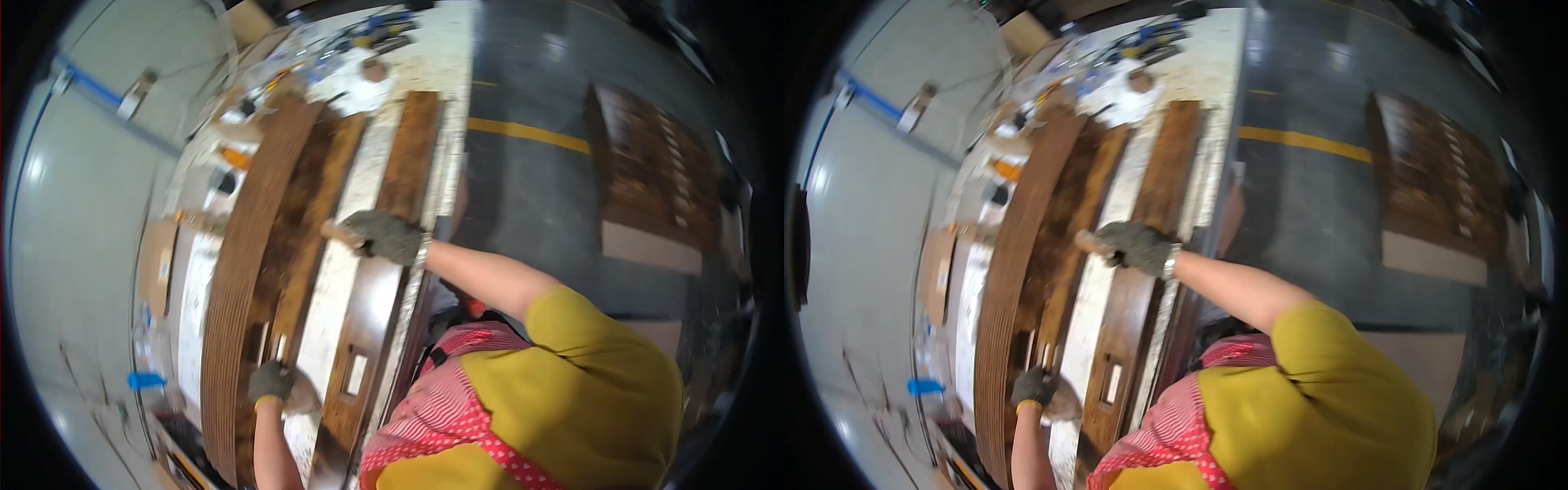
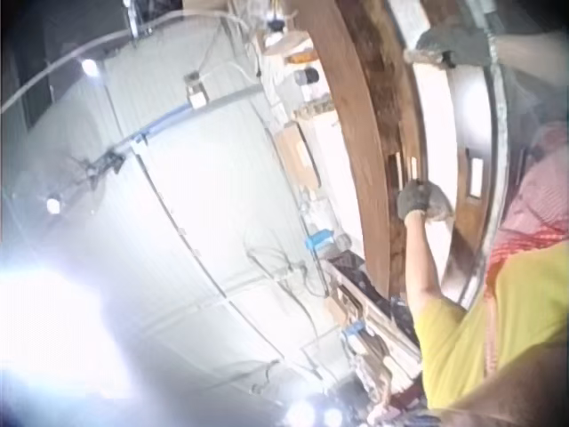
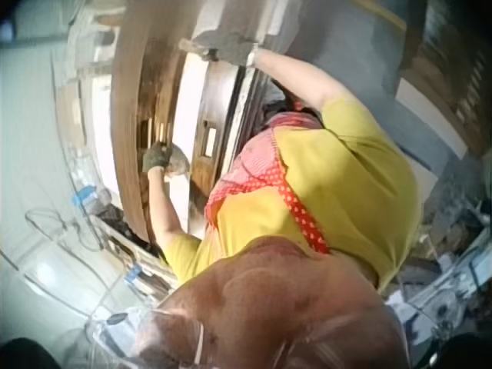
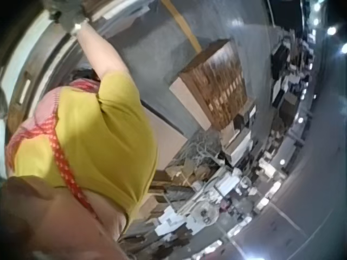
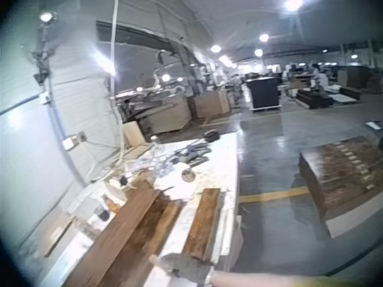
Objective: The worker uses a cloth to wipe down and apply finish or clean stained wooden furniture components on a factory workbench.
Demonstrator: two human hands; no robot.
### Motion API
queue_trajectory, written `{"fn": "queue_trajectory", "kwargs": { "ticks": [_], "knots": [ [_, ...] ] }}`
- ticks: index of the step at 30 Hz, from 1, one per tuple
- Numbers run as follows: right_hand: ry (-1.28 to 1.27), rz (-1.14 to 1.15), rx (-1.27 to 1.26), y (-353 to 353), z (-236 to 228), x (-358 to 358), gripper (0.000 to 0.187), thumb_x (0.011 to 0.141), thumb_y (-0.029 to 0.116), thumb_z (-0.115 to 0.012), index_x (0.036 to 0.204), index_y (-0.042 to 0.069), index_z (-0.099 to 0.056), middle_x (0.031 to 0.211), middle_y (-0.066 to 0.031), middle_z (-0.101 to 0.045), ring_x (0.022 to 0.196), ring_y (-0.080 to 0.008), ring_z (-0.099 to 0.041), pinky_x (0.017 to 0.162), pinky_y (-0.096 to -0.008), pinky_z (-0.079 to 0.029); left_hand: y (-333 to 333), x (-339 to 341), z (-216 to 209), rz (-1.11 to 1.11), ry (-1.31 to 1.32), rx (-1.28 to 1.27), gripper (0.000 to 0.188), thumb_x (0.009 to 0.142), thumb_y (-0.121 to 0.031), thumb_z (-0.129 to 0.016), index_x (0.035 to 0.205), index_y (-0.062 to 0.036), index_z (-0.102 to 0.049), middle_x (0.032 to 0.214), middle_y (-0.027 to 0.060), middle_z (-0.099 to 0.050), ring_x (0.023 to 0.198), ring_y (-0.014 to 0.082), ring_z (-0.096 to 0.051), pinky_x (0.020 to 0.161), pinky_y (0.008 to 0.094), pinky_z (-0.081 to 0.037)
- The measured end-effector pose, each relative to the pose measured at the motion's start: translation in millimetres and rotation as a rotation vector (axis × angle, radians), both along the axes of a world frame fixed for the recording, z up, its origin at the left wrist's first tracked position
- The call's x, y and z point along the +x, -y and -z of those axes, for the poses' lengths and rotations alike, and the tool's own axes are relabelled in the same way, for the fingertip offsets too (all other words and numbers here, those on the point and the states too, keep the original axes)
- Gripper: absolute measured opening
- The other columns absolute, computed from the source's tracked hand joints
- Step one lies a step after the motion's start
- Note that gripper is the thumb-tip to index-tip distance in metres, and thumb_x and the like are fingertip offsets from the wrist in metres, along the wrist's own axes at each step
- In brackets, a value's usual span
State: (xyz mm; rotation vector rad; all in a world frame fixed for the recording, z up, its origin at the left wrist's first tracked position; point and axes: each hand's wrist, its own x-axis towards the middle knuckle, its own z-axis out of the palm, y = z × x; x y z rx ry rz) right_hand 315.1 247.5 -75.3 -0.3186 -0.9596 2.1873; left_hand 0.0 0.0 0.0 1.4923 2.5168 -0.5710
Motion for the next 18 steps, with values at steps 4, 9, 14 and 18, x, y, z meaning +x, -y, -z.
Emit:
{"fn": "queue_trajectory", "kwargs": {
  "ticks": [4,9,14,18],
  "knots": [
    [0.467,0.369,0.423,0,-6,27,0.028,0.093,0.019,-0.063,0.115,0.002,-0.063,0.089,-0.0066,-0.061,0.074,-0.0122,-0.059,0.06,-0.0278,-0.05,-32,-16,-15,0.117,0.061,0.064,0.023,0.077,-0.026,-0.065,0.093,-0.01,-0.071,0.096,0.0203,-0.07,0.093,0.0393,-0.066,0.078,0.045,-0.054],
    [-0.25,0.102,-0.115,21,-22,38,0.035,0.086,0.022,-0.073,0.11,0.001,-0.061,0.095,-0.0088,-0.061,0.075,-0.0174,-0.061,0.063,-0.0296,-0.053,-4,-22,-91,0.392,0.03,-0.073,0.037,0.092,-0.041,-0.056,0.106,-0.0075,-0.066,0.1,0.0196,-0.07,0.089,0.0387,-0.067,0.074,0.0475,-0.052],
    [-0.254,0.129,0.046,67,-90,38,0.04,0.085,0.02,-0.074,0.114,-0.003,-0.058,0.096,-0.0127,-0.064,0.077,-0.0173,-0.066,0.063,-0.0286,-0.058,36,-18,-155,0.313,0.311,-0.108,0.039,0.092,-0.046,-0.057,0.095,-0.0085,-0.066,0.079,0.0161,-0.068,0.071,0.0344,-0.063,0.062,0.0441,-0.048],
    [-0.307,0.108,0.207,90,-113,32,0.032,0.086,0.015,-0.073,0.11,-0.002,-0.061,0.091,-0.0104,-0.066,0.072,-0.0156,-0.066,0.061,-0.0279,-0.058,36,44,-180,0.216,0.421,-0.329,0.04,0.092,-0.046,-0.062,0.098,-0.007,-0.067,0.079,0.0135,-0.068,0.07,0.0283,-0.062,0.062,0.0401,-0.048]
  ]
}}
